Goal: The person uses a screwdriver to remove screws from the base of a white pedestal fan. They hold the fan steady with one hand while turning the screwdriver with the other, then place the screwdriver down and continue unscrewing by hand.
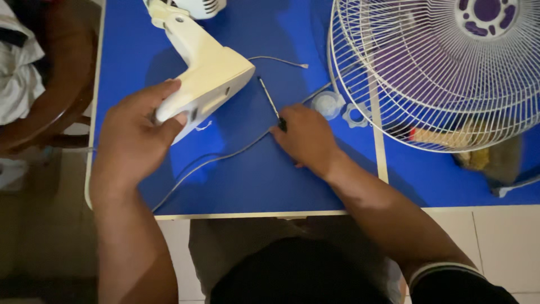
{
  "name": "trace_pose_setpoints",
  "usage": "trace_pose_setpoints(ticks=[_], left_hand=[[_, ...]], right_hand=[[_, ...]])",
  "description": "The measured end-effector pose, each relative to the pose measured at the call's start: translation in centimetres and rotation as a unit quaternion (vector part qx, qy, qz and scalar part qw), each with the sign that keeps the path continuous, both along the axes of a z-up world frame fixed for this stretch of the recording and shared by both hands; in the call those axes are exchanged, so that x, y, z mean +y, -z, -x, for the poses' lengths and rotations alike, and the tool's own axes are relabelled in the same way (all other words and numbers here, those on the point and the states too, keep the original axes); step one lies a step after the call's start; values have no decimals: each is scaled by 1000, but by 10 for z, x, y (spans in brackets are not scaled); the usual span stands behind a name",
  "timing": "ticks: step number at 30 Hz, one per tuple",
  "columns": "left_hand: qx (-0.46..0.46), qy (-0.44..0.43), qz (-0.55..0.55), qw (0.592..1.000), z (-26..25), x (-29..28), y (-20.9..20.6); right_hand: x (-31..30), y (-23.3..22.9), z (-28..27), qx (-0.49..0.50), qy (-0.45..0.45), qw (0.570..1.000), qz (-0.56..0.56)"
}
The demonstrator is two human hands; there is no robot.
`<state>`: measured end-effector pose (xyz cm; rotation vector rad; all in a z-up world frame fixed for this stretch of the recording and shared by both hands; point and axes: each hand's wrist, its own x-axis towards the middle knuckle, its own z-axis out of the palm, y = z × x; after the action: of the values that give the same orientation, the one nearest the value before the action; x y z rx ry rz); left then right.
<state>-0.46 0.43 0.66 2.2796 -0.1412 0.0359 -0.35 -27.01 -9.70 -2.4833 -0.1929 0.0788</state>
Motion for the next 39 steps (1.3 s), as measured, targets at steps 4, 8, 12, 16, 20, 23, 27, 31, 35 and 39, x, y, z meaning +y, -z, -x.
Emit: trace_pose_setpoints(ticks=[4, 8, 12, 16, 20, 23, 27, 31, 35, 39], left_hand=[[-56, 39, -12, 998, -2, -3, 0], [-49, 31, -14, 998, -1, -1, 3], [-79, 41, -24, 996, -3, 0, 5], [-71, 39, -10, 997, -3, -1, 6], [-87, 46, -22, 995, -3, -2, 4], [-89, 47, -20, 995, -2, -1, 3], [-79, 41, -14, 996, -1, -2, 4], [-88, 41, -39, 995, -2, -3, 5], [-85, 48, -10, 995, -4, -7, 1], [-108, 57, -49, 991, -4, -6, 1]], right_hand=[[-16, -2, -2, -53, -11, 998, 37], [-49, -9, -1, -167, 6, 985, 48], [-67, -8, 14, -175, 20, 980, 98], [-63, 0, 20, -146, 27, 977, 151], [-61, -1, 19, -125, 56, 972, 192], [-61, -7, 21, -147, 32, 974, 171], [-54, -8, 17, -201, 22, 967, 153], [-40, 1, -9, -261, -14, 949, 177], [-36, 14, -32, -256, -54, 929, 263], [-35, 15, -37, -232, -62, 937, 255]])
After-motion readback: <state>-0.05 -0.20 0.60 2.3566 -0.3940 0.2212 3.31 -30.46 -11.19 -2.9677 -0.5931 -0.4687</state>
